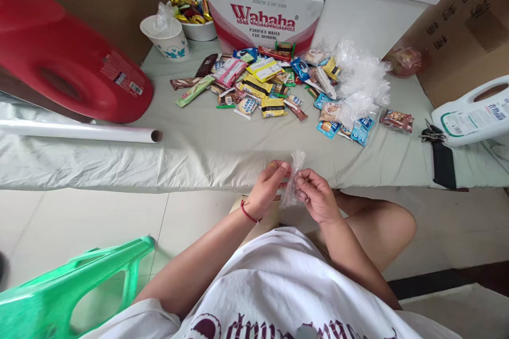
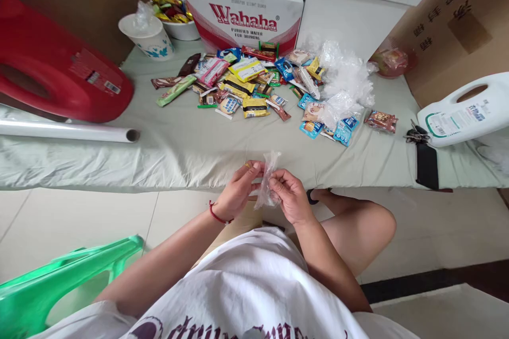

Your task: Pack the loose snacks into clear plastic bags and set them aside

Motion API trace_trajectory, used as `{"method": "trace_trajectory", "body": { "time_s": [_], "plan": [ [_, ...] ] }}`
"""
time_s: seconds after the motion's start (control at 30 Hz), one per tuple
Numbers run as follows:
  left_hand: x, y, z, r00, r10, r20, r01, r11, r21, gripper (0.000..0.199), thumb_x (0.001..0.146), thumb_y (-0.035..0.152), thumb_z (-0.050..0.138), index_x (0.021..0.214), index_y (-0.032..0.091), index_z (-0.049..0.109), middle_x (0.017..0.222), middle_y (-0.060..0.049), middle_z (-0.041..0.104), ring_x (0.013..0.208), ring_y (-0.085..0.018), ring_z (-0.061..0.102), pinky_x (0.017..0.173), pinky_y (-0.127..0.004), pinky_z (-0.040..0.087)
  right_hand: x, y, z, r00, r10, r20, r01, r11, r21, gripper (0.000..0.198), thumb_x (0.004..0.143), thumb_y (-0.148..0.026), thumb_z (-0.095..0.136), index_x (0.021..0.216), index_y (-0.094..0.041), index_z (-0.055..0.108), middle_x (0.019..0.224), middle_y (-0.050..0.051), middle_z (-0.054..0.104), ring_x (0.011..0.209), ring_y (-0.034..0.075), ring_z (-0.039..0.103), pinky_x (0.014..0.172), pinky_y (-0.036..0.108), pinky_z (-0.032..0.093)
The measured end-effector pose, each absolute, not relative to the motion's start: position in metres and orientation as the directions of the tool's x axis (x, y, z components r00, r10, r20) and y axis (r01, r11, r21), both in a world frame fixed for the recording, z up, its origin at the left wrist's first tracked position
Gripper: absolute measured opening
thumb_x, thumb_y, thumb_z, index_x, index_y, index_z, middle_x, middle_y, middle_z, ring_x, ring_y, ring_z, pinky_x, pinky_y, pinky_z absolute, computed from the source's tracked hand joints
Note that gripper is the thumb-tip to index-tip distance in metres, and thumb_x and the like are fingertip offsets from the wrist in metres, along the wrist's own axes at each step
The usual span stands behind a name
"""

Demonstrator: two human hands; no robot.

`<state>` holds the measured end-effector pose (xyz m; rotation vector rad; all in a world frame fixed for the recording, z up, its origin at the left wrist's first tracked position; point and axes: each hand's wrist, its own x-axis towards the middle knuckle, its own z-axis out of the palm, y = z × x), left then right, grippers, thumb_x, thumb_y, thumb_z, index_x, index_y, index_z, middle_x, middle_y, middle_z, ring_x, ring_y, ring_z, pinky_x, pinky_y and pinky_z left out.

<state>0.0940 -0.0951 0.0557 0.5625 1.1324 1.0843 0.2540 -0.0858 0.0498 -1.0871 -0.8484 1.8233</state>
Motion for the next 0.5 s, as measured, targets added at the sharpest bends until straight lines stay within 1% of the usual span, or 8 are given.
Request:
{"method": "trace_trajectory", "body": {
  "time_s": [0.07,0.13,0.2,0.27,0.33,0.4,0.5],
  "plan": [
    [0.097,-0.093,0.057,0.044,0.914,-0.404,-0.404,0.386,0.829,0.050,0.081,0.068,0.076,0.089,0.020,0.064,0.089,-0.001,0.061,0.084,-0.014,0.058,0.073,-0.025,0.050,0.255,-0.088,0.047,-0.342,0.885,-0.317,-0.260,-0.413,-0.873,0.033,0.079,-0.049,0.086,0.084,-0.023,0.067,0.070,-0.005,0.050,0.059,0.009,0.040,0.055,0.024,0.035],
    [0.098,-0.092,0.057,0.047,0.922,-0.384,-0.403,0.369,0.837,0.050,0.079,0.066,0.079,0.086,0.020,0.062,0.081,0.002,0.056,0.075,-0.011,0.054,0.068,-0.023,0.047,0.256,-0.089,0.046,-0.364,0.891,-0.270,-0.173,-0.350,-0.921,0.031,0.083,-0.051,0.083,0.084,-0.023,0.068,0.071,-0.004,0.051,0.063,0.011,0.042,0.059,0.025,0.037],
    [0.098,-0.091,0.055,0.046,0.926,-0.375,-0.414,0.359,0.836,0.049,0.077,0.062,0.082,0.085,0.019,0.061,0.078,0.003,0.055,0.072,-0.011,0.052,0.066,-0.023,0.046,0.258,-0.089,0.046,-0.373,0.897,-0.238,-0.083,-0.288,-0.954,0.031,0.085,-0.052,0.081,0.084,-0.023,0.068,0.072,-0.003,0.053,0.066,0.012,0.044,0.062,0.026,0.038],
    [0.099,-0.089,0.053,0.009,0.930,-0.368,-0.437,0.335,0.835,0.047,0.075,0.058,0.085,0.080,0.018,0.060,0.075,0.003,0.056,0.070,-0.010,0.051,0.064,-0.022,0.044,0.260,-0.089,0.045,-0.374,0.899,-0.230,-0.039,-0.263,-0.964,0.030,0.086,-0.052,0.079,0.085,-0.023,0.069,0.072,-0.002,0.053,0.067,0.012,0.045,0.062,0.026,0.039],
    [0.099,-0.087,0.050,-0.062,0.923,-0.381,-0.465,0.311,0.829,0.047,0.073,0.055,0.087,0.075,0.019,0.059,0.069,0.004,0.053,0.064,-0.009,0.047,0.059,-0.021,0.039,0.263,-0.088,0.045,-0.344,0.908,-0.238,-0.075,-0.279,-0.957,0.029,0.086,-0.051,0.079,0.086,-0.024,0.069,0.071,-0.003,0.052,0.065,0.012,0.044,0.061,0.026,0.038],
    [0.098,-0.085,0.047,-0.140,0.900,-0.412,-0.513,0.289,0.808,0.047,0.073,0.057,0.086,0.073,0.019,0.057,0.065,0.005,0.049,0.059,-0.008,0.044,0.055,-0.021,0.036,0.266,-0.087,0.043,-0.273,0.923,-0.270,-0.175,-0.323,-0.930,0.030,0.083,-0.051,0.082,0.086,-0.024,0.068,0.071,-0.004,0.051,0.061,0.011,0.042,0.058,0.025,0.037],
    [0.093,-0.081,0.043,-0.250,0.876,-0.412,-0.553,0.221,0.804,0.051,0.073,0.061,0.084,0.072,0.021,0.053,0.066,0.006,0.048,0.059,-0.008,0.044,0.056,-0.022,0.038,0.276,-0.083,0.038,-0.138,0.931,-0.339,-0.315,-0.366,-0.876,0.036,0.074,-0.050,0.088,0.086,-0.024,0.066,0.072,-0.005,0.050,0.057,0.008,0.038,0.053,0.023,0.033]
  ]
}}
